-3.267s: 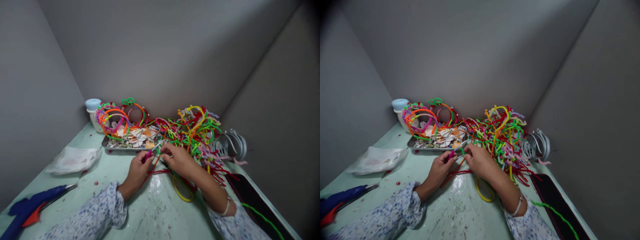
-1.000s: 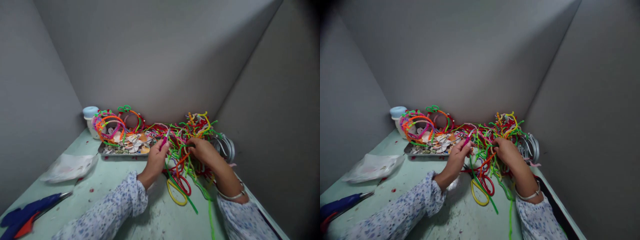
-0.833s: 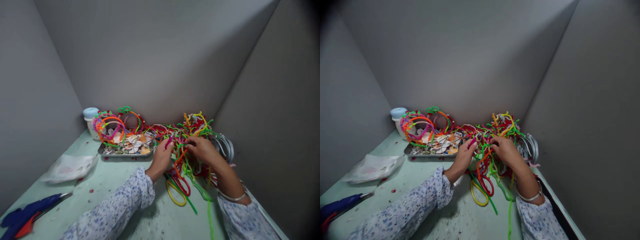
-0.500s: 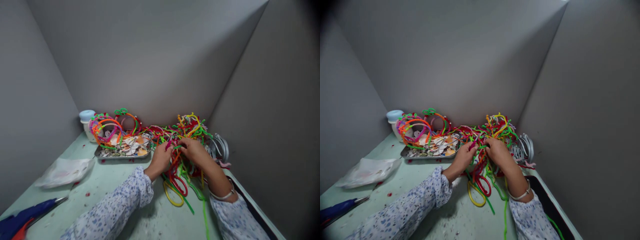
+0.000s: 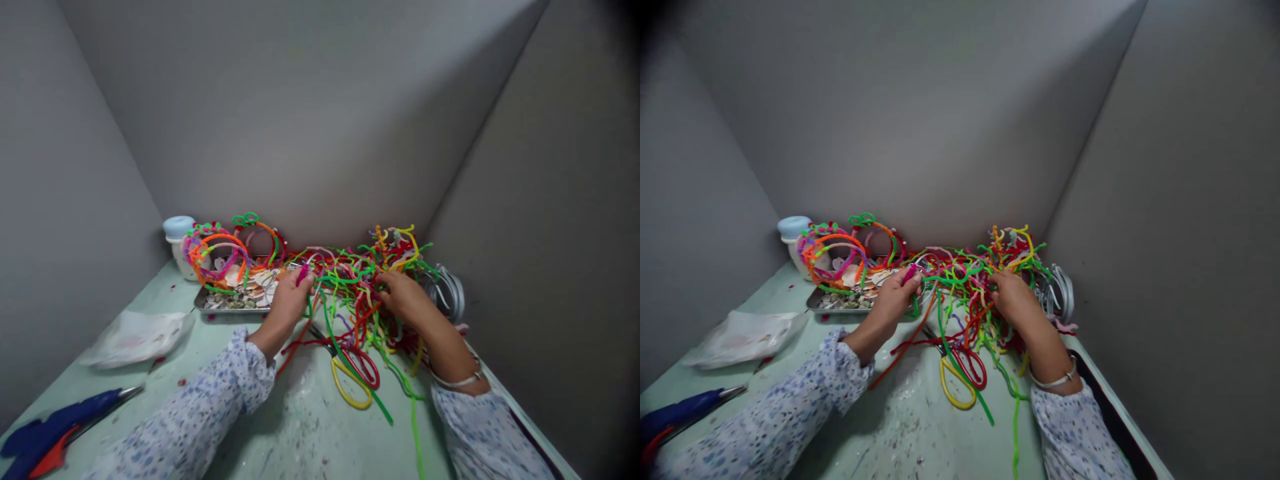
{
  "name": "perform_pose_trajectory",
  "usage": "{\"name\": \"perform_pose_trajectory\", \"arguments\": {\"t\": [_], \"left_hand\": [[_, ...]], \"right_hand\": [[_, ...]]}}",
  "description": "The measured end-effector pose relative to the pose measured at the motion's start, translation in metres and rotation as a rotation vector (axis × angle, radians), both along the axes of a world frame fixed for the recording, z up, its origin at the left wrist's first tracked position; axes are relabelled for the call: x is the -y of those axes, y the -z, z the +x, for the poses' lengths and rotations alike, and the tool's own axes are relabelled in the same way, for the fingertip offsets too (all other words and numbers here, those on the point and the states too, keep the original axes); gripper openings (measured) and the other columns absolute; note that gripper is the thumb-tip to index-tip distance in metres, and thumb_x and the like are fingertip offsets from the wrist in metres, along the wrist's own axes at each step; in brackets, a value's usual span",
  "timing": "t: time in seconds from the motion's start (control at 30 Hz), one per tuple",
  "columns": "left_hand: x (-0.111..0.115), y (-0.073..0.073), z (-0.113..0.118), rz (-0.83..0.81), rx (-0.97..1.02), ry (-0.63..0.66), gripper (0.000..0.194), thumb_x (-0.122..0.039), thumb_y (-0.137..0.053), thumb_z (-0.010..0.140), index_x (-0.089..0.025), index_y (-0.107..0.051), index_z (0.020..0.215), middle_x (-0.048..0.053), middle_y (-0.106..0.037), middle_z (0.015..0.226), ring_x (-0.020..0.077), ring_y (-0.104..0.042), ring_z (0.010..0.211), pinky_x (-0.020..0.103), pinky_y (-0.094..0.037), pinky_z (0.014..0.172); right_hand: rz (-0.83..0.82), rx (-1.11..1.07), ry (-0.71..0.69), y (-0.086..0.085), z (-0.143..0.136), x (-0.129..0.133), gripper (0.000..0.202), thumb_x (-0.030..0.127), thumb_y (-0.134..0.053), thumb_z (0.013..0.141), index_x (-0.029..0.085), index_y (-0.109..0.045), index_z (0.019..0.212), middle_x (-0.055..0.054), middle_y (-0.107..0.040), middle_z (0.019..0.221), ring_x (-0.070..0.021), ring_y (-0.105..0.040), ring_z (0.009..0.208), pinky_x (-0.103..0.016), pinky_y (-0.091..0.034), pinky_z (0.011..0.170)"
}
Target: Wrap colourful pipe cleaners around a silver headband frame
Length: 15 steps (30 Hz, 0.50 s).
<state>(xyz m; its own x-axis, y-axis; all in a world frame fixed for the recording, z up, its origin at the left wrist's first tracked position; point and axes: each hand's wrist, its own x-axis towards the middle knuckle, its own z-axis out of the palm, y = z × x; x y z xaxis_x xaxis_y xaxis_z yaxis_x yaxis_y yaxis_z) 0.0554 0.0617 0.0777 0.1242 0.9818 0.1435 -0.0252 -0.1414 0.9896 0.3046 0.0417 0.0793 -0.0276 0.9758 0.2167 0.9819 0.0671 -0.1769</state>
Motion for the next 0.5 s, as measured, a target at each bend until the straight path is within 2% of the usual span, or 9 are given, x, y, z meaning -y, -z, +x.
{"name": "perform_pose_trajectory", "arguments": {"t": [0.13, 0.23, 0.3, 0.37, 0.4, 0.47, 0.5], "left_hand": [[0.006, -0.002, -0.015, -0.101, 0.098, 0.142, 0.028, -0.041, -0.063, 0.082, -0.017, -0.053, 0.072, -0.004, -0.05, 0.061, 0.0055, -0.033, 0.046, 0.021, -0.023, 0.045], [0.013, 0.003, -0.023, -0.132, 0.156, 0.177, 0.027, -0.042, -0.065, 0.082, -0.017, -0.056, 0.077, -0.004, -0.053, 0.065, 0.0049, -0.036, 0.048, 0.02, -0.025, 0.046], [0.018, 0.007, -0.027, -0.154, 0.188, 0.198, 0.025, -0.041, -0.066, 0.082, -0.017, -0.058, 0.083, -0.003, -0.055, 0.067, 0.006, -0.042, 0.052, 0.019, -0.03, 0.05], [0.023, 0.011, -0.03, -0.16, 0.194, 0.202, 0.026, -0.041, -0.066, 0.082, -0.017, -0.06, 0.089, -0.002, -0.056, 0.069, 0.0071, -0.044, 0.055, 0.019, -0.033, 0.052], [0.026, 0.013, -0.031, -0.156, 0.195, 0.198, 0.027, -0.041, -0.066, 0.083, -0.017, -0.061, 0.092, -0.002, -0.056, 0.069, 0.007, -0.044, 0.055, 0.019, -0.033, 0.052], [0.031, 0.016, -0.032, -0.145, 0.171, 0.21, 0.029, -0.042, -0.065, 0.083, -0.016, -0.061, 0.096, -0.003, -0.055, 0.069, 0.0068, -0.041, 0.053, 0.019, -0.03, 0.049], [0.033, 0.017, -0.032, -0.122, 0.143, 0.212, 0.03, -0.042, -0.064, 0.084, -0.015, -0.062, 0.096, -0.002, -0.055, 0.068, 0.007, -0.041, 0.052, 0.019, -0.03, 0.049]], "right_hand": [[0.137, 0.0, -0.006, -0.018, 0.001, 0.012, 0.037, 0.017, -0.059, 0.083, 0.016, -0.065, 0.119, -0.014, -0.062, 0.123, -0.0246, -0.062, 0.104, -0.032, -0.045, 0.09], [0.183, -0.082, 0.034, -0.038, -0.012, 0.028, 0.028, 0.027, -0.058, 0.085, 0.018, -0.07, 0.109, -0.012, -0.068, 0.111, -0.0255, -0.064, 0.097, -0.034, -0.047, 0.084], [0.025, -0.265, -0.071, -0.047, -0.027, 0.036, 0.022, 0.03, -0.057, 0.086, 0.022, -0.072, 0.1, -0.006, -0.073, 0.093, -0.0214, -0.065, 0.084, -0.03, -0.048, 0.074], [-0.213, -0.444, -0.276, -0.048, -0.043, 0.039, 0.022, 0.034, -0.06, 0.084, 0.022, -0.072, 0.099, -0.004, -0.073, 0.089, -0.0196, -0.065, 0.079, -0.028, -0.048, 0.068], [-0.302, -0.516, -0.334, -0.046, -0.051, 0.039, 0.024, 0.035, -0.062, 0.083, 0.021, -0.071, 0.101, -0.004, -0.073, 0.086, -0.0189, -0.065, 0.077, -0.028, -0.048, 0.066], [-0.382, -0.665, -0.351, -0.036, -0.066, 0.034, 0.03, 0.037, -0.062, 0.083, 0.02, -0.07, 0.106, -0.003, -0.071, 0.08, -0.0169, -0.063, 0.07, -0.026, -0.046, 0.062], [-0.367, -0.769, -0.325, -0.03, -0.071, 0.03, 0.035, 0.04, -0.061, 0.084, 0.02, -0.068, 0.112, -0.002, -0.07, 0.078, -0.0162, -0.062, 0.069, -0.026, -0.046, 0.062]]}}
